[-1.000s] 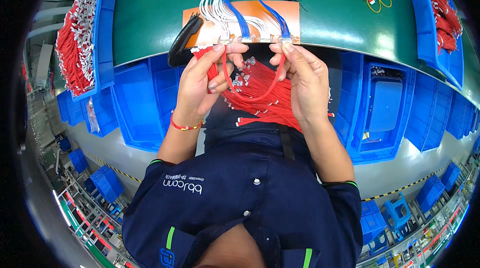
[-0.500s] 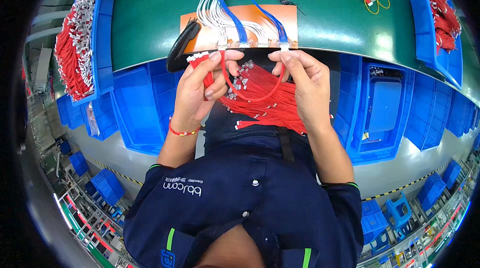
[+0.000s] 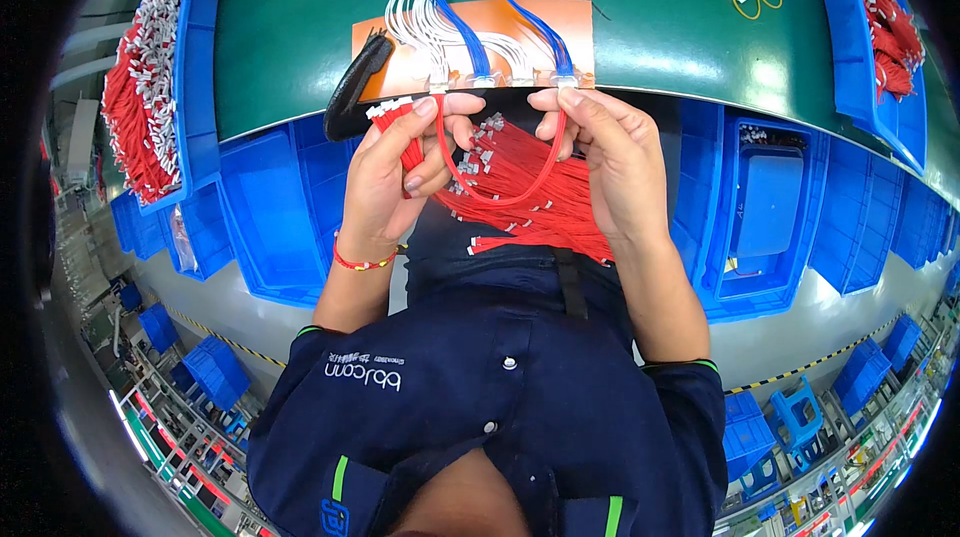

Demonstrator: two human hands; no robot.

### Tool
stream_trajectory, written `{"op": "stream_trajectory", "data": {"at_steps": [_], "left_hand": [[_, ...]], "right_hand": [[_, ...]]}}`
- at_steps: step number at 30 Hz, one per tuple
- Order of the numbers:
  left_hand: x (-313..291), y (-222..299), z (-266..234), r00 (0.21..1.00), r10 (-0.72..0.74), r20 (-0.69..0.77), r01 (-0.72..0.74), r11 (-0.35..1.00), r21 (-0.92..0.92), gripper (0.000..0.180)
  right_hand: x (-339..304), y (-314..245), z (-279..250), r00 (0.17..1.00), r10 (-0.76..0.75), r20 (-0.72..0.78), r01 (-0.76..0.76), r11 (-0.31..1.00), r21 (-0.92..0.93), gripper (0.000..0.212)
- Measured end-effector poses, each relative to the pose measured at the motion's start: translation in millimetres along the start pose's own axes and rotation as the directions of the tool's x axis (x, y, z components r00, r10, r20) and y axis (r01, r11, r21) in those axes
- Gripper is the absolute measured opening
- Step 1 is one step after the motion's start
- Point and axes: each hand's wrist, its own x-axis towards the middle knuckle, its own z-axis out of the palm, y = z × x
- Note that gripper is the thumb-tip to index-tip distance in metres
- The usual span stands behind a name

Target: The person bundles and organizes bunches of red, blue, and white wire harnesses by hand at a factory workbench, securing each bundle with rubber bands.

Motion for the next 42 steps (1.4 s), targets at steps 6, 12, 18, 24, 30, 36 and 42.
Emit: {"op": "stream_trajectory", "data": {"at_steps": [6, 12, 18, 24, 30, 36, 42], "left_hand": [[5.2, -0.7, 1.1, 1.0, 0.024, -0.005, -0.024, 0.999, -0.026, 0.037], [0.4, -0.1, 4.7, 0.999, 0.034, -0.016, -0.035, 0.999, -0.031, 0.037], [-2.0, -1.2, 2.2, 1.0, 0.013, -0.02, -0.013, 1.0, 0.006, 0.037], [-0.6, -1.5, 2.1, 1.0, -0.007, -0.022, 0.007, 1.0, -0.005, 0.037], [1.8, -0.7, 2.1, 1.0, 0.001, -0.009, 0.0, 1.0, 0.013, 0.037], [3.6, -2.4, 2.9, 0.999, 0.048, 0.012, -0.048, 0.999, -0.013, 0.037], [-2.0, -1.3, 2.2, 1.0, 0.03, -0.002, -0.03, 1.0, -0.001, 0.036]], "right_hand": [[3.3, 4.2, 0.2, 0.999, -0.035, 0.014, 0.034, 0.999, 0.035, 0.031], [-3.9, 4.2, 4.5, 0.994, -0.105, -0.025, 0.101, 0.985, -0.139, 0.03], [-3.0, 11.3, -1.1, 0.989, -0.146, -0.031, 0.141, 0.983, -0.12, 0.024], [-2.4, 12.0, 4.6, 0.985, -0.152, -0.077, 0.144, 0.985, -0.092, 0.024], [0.6, 9.4, -1.2, 0.998, 0.003, -0.066, 0.008, 0.986, 0.166, 0.026], [6.5, 15.1, -13.7, 1.0, -0.016, 0.018, 0.013, 0.989, 0.145, 0.025], [-4.6, 11.5, -19.6, 0.982, -0.166, -0.089, 0.152, 0.977, -0.147, 0.025]]}}
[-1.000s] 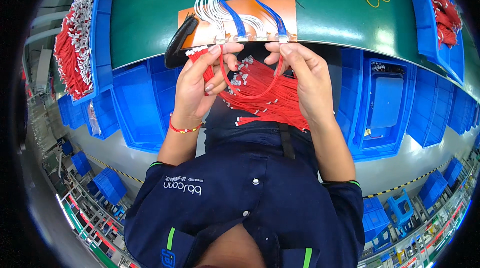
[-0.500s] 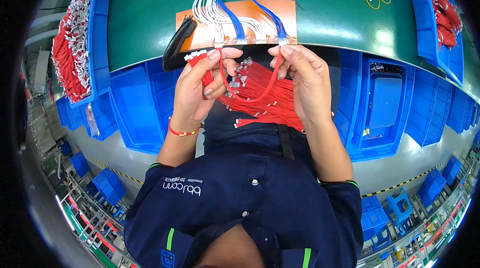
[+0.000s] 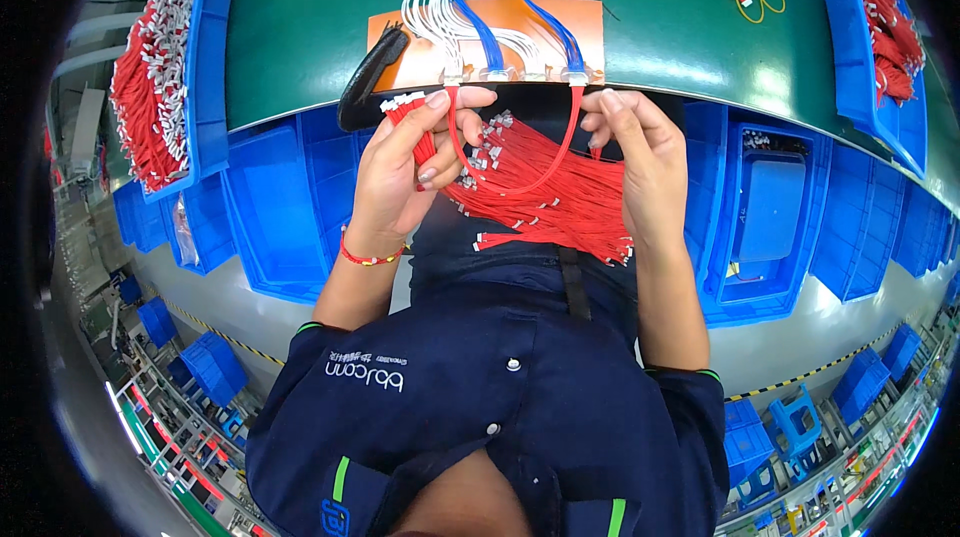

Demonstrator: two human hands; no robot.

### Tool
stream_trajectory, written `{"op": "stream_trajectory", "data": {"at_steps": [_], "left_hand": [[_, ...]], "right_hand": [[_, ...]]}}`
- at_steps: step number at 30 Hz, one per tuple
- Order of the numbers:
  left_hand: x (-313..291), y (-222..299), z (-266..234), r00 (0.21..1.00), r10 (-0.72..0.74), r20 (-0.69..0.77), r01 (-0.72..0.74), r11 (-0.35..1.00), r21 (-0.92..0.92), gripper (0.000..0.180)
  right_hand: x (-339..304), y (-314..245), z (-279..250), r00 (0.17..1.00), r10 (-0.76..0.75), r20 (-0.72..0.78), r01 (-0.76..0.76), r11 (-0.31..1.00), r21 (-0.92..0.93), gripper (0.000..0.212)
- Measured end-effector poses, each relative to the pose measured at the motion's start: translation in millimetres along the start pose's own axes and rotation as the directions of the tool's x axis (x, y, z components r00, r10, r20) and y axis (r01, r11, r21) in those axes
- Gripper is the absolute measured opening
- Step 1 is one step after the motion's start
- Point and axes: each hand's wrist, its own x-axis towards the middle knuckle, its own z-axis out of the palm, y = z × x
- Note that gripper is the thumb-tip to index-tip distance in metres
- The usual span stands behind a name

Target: The person bundles and organizes bunches of red, blue, and white wire harnesses by hand at a factory workbench, securing each bundle with rubber bands.

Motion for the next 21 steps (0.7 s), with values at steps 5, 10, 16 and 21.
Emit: {"op": "stream_trajectory", "data": {"at_steps": [5, 10, 16, 21], "left_hand": [[7.4, 0.2, 0.7, 1.0, 0.01, 0.007, -0.01, 0.999, 0.035, 0.038], [8.9, -2.2, 1.6, 0.999, 0.017, -0.029, -0.015, 0.997, 0.074, 0.038], [-10.1, -12.5, -5.8, 0.969, 0.143, 0.201, -0.119, 0.985, -0.127, 0.041], [-37.3, -8.1, -18.1, 0.938, -0.071, 0.341, 0.213, 0.891, -0.402, 0.033]], "right_hand": [[-6.1, -5.8, 17.6, 0.999, 0.023, 0.046, -0.021, 0.998, -0.054, 0.027], [3.2, -0.8, 19.4, 1.0, 0.004, 0.014, -0.004, 1.0, 0.01, 0.025], [-7.9, 0.5, 1.0, 0.976, -0.015, 0.216, -0.001, 0.997, 0.076, 0.027], [-17.2, 18.2, 12.2, 0.967, 0.01, 0.256, 0.097, 0.91, -0.403, 0.019]]}}
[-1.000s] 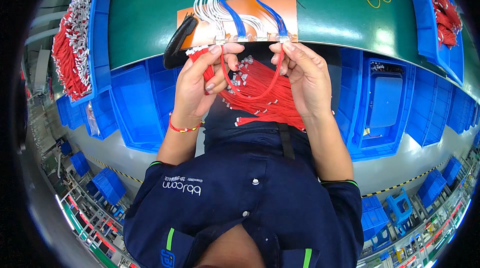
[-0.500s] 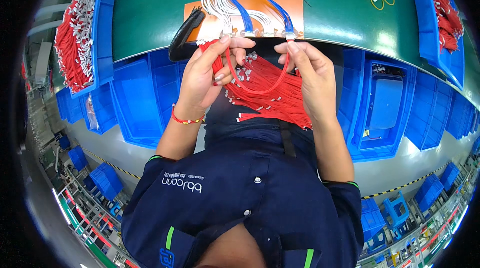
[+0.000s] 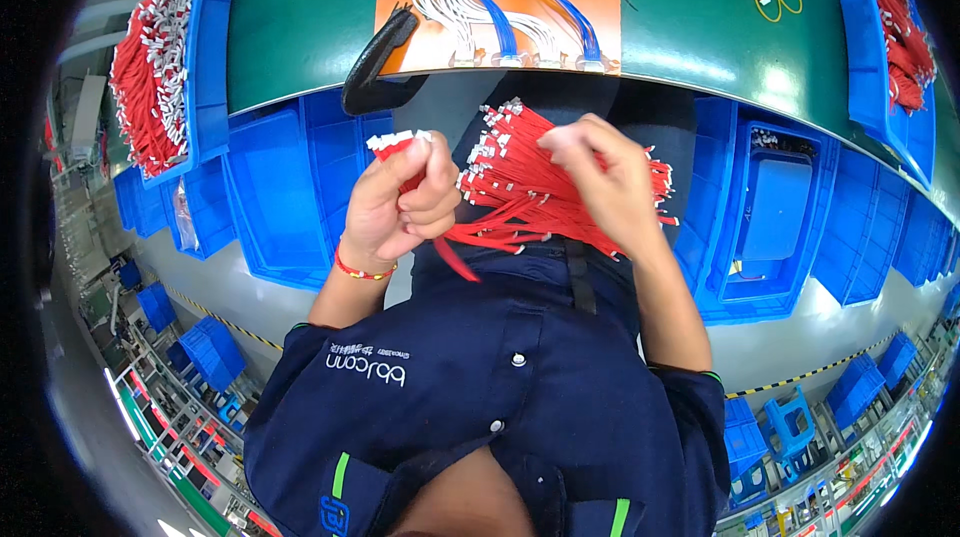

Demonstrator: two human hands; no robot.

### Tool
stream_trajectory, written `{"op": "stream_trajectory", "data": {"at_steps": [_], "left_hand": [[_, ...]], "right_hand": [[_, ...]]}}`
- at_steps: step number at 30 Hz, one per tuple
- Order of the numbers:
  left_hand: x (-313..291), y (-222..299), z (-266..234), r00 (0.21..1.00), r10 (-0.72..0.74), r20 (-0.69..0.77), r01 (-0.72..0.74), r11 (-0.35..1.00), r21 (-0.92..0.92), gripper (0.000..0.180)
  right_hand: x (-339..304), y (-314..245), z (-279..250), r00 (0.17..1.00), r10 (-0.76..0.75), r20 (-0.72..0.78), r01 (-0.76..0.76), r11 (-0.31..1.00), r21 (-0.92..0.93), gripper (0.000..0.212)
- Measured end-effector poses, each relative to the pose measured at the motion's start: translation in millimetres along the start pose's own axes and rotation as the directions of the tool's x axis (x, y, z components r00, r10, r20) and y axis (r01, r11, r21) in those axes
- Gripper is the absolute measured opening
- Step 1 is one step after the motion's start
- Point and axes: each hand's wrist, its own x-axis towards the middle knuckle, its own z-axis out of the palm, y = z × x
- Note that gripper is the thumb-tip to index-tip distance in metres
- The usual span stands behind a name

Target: The person bundles and organizes bunches of red, blue, and white wire harnesses by hand at a factory workbench, securing each bundle with rubber bands.

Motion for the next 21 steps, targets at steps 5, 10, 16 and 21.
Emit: {"op": "stream_trajectory", "data": {"at_steps": [5, 10, 16, 21], "left_hand": [[-0.1, -4.7, 4.6, 0.962, 0.013, -0.274, 0.075, 0.949, 0.306, 0.022], [7.2, -15.4, 6.2, 0.915, 0.174, -0.364, 0.075, 0.813, 0.578, 0.034], [27.5, -26.0, 7.6, 0.924, 0.36, -0.125, -0.095, 0.536, 0.839, 0.032], [31.5, -12.9, 9.4, 0.896, 0.34, -0.285, -0.142, 0.828, 0.542, 0.028]], "right_hand": [[1.1, 17.9, 17.7, 0.94, -0.339, 0.038, 0.301, 0.774, -0.557, 0.012], [-1.2, -5.6, 19.2, 0.873, -0.474, -0.12, 0.388, 0.821, -0.419, 0.013], [0.1, -16.2, 26.7, 0.812, -0.584, -0.008, 0.534, 0.749, -0.392, 0.022], [-12.3, -8.2, -10.9, 0.973, 0.031, 0.227, -0.077, 0.977, 0.198, 0.018]]}}
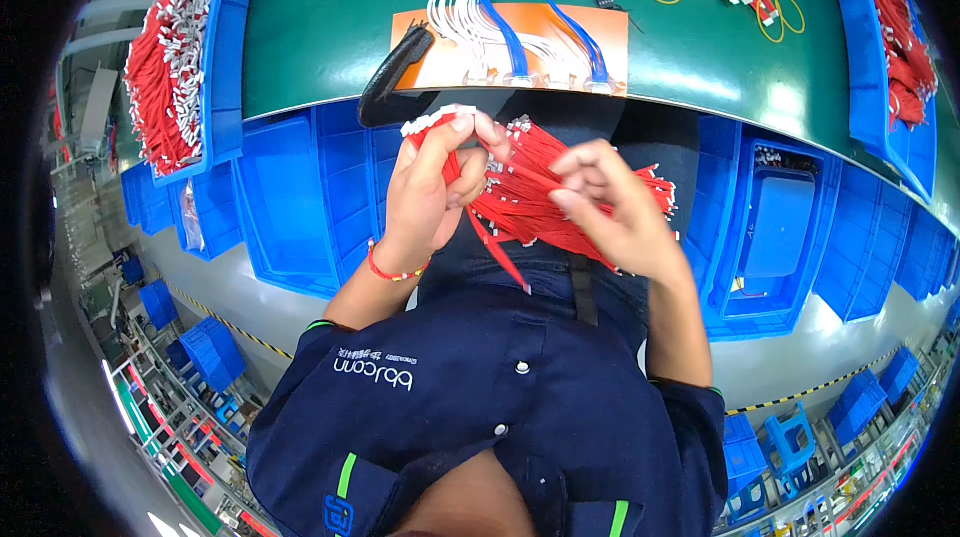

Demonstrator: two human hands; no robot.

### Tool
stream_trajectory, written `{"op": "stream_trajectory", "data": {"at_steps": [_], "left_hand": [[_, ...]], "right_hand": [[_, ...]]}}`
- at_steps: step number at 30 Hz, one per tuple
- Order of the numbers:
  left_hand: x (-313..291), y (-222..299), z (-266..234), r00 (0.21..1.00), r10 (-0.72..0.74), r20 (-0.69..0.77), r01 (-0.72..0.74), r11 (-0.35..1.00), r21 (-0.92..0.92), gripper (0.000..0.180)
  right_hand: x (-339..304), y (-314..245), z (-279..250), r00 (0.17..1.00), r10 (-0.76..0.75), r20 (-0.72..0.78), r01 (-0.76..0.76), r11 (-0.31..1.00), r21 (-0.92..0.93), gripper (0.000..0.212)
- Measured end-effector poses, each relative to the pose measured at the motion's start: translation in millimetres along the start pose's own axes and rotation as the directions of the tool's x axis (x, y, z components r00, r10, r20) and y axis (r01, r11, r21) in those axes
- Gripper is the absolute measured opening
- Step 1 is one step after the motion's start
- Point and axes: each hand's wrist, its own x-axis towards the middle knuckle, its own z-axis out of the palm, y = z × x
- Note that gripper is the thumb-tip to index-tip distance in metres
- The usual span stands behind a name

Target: The person bundles and organizes bunches of red, blue, and white wire harnesses by hand at a factory workbench, securing each bundle with rubber bands.

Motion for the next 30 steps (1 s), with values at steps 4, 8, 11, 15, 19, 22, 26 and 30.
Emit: {"op": "stream_trajectory", "data": {"at_steps": [4, 8, 11, 15, 19, 22, 26, 30], "left_hand": [[12.2, -4.1, 0.1, 0.998, 0.021, -0.066, -0.025, 0.998, -0.05, 0.03], [16.8, -5.4, -0.2, 0.995, 0.026, -0.092, -0.029, 0.999, -0.036, 0.027], [20.0, -5.2, 1.1, 0.99, 0.085, -0.108, -0.083, 0.996, 0.025, 0.028], [20.2, -7.7, 4.5, 0.985, 0.094, -0.145, -0.085, 0.994, 0.064, 0.028], [19.7, -6.9, 7.8, 0.979, 0.102, -0.179, -0.09, 0.993, 0.071, 0.028], [19.0, -5.6, 12.1, 0.975, 0.089, -0.204, -0.088, 0.996, 0.013, 0.028], [19.0, -4.3, 8.6, 0.976, 0.085, -0.199, -0.085, 0.996, 0.007, 0.029], [20.5, -4.9, 6.5, 0.974, 0.135, -0.18, -0.121, 0.989, 0.089, 0.028]], "right_hand": [[-19.7, 8.9, -43.5, 0.983, 0.12, -0.137, -0.092, 0.977, 0.195, 0.006], [-22.7, 17.5, -49.1, 0.979, -0.052, -0.199, 0.15, 0.842, 0.518, 0.011], [-14.0, 17.3, -35.5, 0.977, -0.122, -0.176, 0.201, 0.802, 0.562, 0.015], [4.3, 11.1, -13.1, 0.971, -0.163, -0.174, 0.217, 0.906, 0.364, 0.018], [15.8, -5.0, -0.7, 0.963, -0.067, -0.261, 0.126, 0.968, 0.218, 0.019], [23.7, -8.9, -1.4, 0.929, -0.117, -0.35, 0.161, 0.982, 0.1, 0.021], [27.5, -12.0, -3.3, 0.91, -0.117, -0.397, 0.153, 0.986, 0.061, 0.021], [29.2, -12.6, -5.0, 0.918, -0.099, -0.384, 0.132, 0.989, 0.061, 0.022]]}}
